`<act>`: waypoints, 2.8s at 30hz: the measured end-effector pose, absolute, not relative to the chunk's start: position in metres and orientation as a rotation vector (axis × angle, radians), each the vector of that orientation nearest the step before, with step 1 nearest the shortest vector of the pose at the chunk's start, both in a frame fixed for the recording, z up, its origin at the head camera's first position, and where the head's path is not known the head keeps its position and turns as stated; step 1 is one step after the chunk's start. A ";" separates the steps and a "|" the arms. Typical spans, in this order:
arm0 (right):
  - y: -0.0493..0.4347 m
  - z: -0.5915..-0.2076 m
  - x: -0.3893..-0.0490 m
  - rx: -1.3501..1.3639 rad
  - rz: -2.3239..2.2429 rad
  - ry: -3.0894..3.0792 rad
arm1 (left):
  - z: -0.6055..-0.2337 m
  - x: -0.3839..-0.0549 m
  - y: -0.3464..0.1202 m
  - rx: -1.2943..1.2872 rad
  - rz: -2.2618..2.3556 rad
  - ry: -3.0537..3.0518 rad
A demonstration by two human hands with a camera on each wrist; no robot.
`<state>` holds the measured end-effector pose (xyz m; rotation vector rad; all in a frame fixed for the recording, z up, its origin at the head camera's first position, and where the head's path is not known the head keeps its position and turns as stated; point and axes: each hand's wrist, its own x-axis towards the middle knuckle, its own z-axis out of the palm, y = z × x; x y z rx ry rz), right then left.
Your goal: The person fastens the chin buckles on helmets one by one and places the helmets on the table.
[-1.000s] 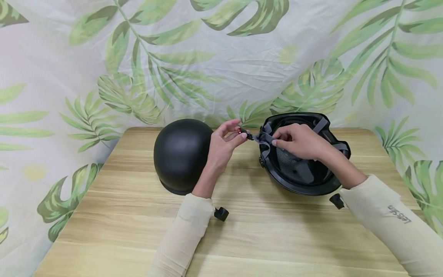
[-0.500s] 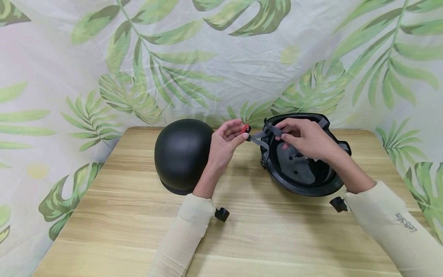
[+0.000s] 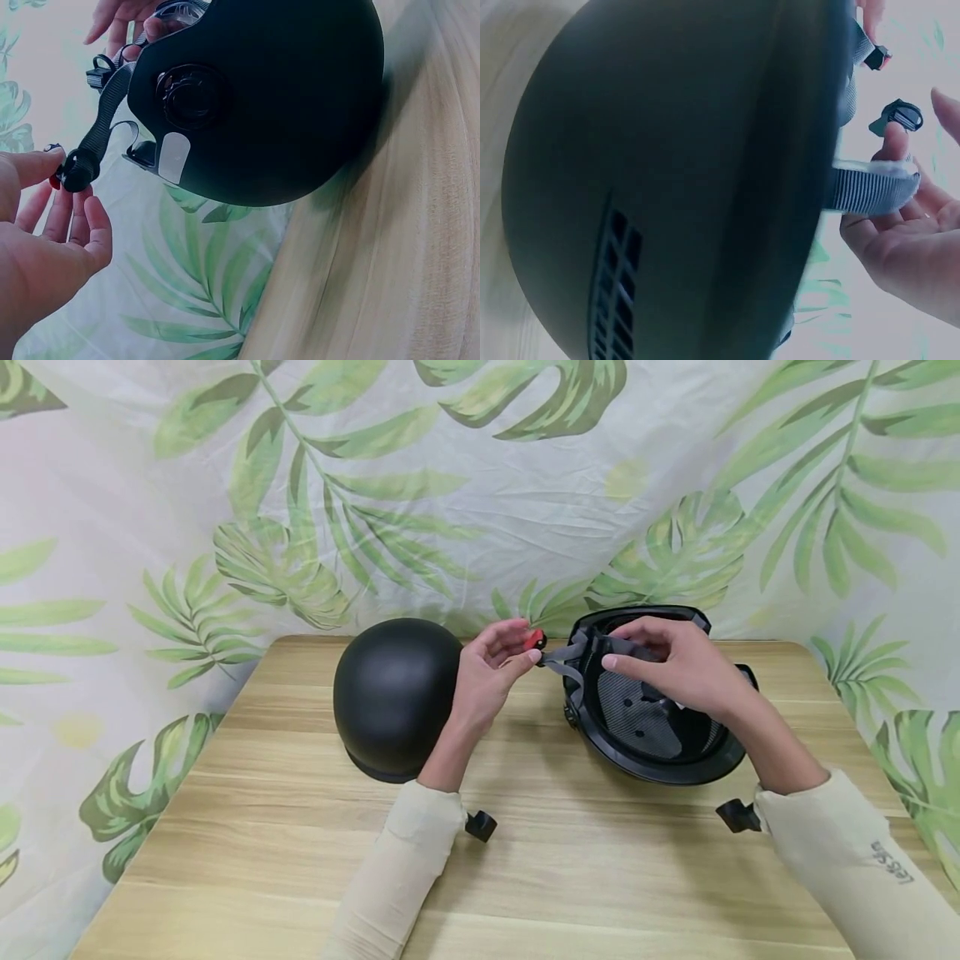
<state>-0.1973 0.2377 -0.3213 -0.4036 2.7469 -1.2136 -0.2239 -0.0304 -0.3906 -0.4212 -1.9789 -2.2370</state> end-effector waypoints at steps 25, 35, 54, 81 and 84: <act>0.272 -0.345 -0.173 -0.513 -1.632 2.669 | -0.387 -0.211 -0.011 -0.723 -2.079 -2.066; 0.274 -0.360 -0.172 -0.556 -2.000 2.417 | -0.382 -0.209 0.003 -0.766 -1.984 -2.188; 0.264 -0.364 -0.169 -0.441 -1.803 2.585 | -0.377 -0.224 0.010 -0.572 -1.900 -2.129; 0.270 -0.365 -0.168 -0.427 -1.968 2.420 | -0.380 -0.214 0.021 -0.887 -1.408 -2.320; 0.271 -0.365 -0.169 -0.437 -1.981 2.400 | -0.380 -0.213 0.023 -0.918 -1.395 -2.320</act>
